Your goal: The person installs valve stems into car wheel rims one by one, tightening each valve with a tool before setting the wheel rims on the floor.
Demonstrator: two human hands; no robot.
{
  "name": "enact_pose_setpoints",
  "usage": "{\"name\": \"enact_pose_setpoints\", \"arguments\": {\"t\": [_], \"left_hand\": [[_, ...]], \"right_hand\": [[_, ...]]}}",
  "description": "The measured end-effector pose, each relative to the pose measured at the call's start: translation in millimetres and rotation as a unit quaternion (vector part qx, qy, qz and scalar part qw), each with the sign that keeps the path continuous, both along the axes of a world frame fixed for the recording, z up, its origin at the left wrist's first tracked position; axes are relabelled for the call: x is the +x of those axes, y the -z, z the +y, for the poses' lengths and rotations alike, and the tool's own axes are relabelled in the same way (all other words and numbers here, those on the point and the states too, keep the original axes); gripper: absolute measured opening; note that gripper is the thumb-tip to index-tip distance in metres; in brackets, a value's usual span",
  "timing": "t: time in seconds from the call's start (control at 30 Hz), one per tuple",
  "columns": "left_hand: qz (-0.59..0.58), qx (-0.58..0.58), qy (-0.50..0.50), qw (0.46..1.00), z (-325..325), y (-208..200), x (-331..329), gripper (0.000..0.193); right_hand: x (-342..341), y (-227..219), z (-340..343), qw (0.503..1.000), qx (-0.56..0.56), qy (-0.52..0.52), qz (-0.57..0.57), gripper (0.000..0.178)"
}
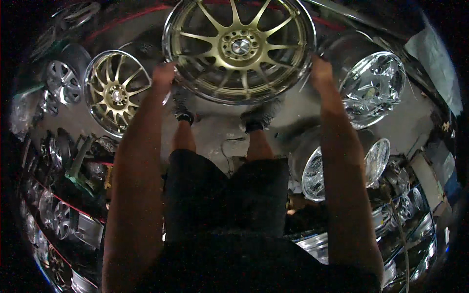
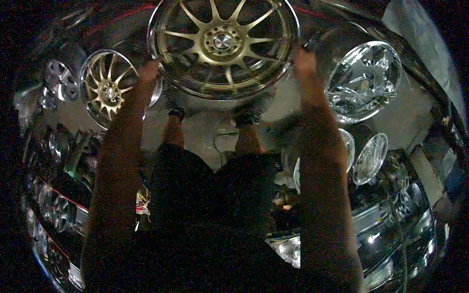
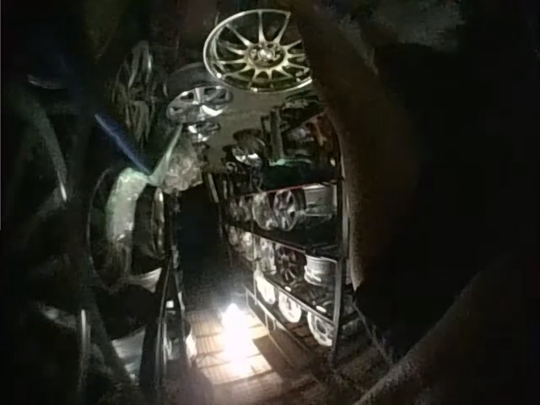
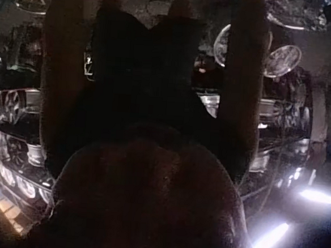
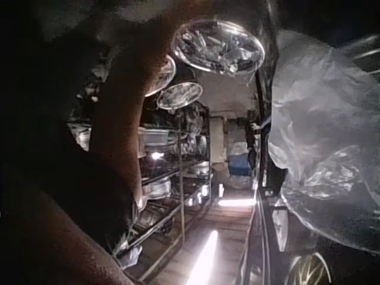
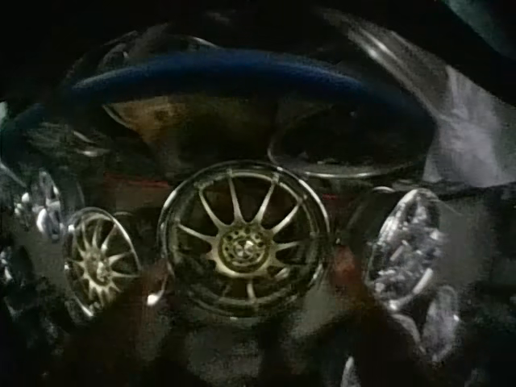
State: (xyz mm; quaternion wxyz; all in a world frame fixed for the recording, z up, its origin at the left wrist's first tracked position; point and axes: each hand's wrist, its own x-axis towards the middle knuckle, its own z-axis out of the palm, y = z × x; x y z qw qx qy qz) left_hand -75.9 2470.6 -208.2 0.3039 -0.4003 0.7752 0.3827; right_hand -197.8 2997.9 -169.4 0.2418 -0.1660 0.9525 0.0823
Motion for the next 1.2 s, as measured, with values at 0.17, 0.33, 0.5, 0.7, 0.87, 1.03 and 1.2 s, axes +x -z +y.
{"name": "enact_pose_setpoints", "arguments": {"t": [0.17, 0.33, 0.5, 0.7, 0.87, 1.03, 1.2], "left_hand": [[0.021, -0.128, -0.177, 0.976, 22.5, -79.6, -74.4, 0.044], [0.294, -0.090, 0.092, 0.947, 103.1, -122.2, -96.2, 0.041], [0.332, -0.041, 0.119, 0.935, 178.4, -73.6, -141.7, 0.049], [0.254, 0.557, -0.460, 0.643, 206.0, -13.2, -192.2, 0.072], [0.343, 0.514, -0.374, 0.692, 192.4, 40.6, -179.3, 0.062], [0.305, 0.300, -0.156, 0.890, 182.9, 55.3, -176.0, 0.069], [0.348, 0.567, -0.286, 0.690, 181.0, 46.2, -166.1, 0.078]], "right_hand": [[129.7, -7.2, -0.1, 0.845, -0.381, 0.359, -0.110, 0.041], [219.0, -70.1, -16.6, 0.886, -0.305, 0.264, -0.229, 0.030], [310.6, -169.2, -70.5, 0.946, -0.194, 0.207, -0.159, 0.029], [331.6, -177.1, -89.7, 0.947, -0.229, 0.164, -0.151, 0.024], [322.3, -177.4, -90.6, 0.944, -0.176, 0.174, -0.217, 0.030], [314.0, -181.3, -80.7, 0.932, -0.158, 0.200, -0.259, 0.037], [304.7, -180.0, -79.9, 0.903, -0.135, 0.224, -0.341, 0.047]]}}
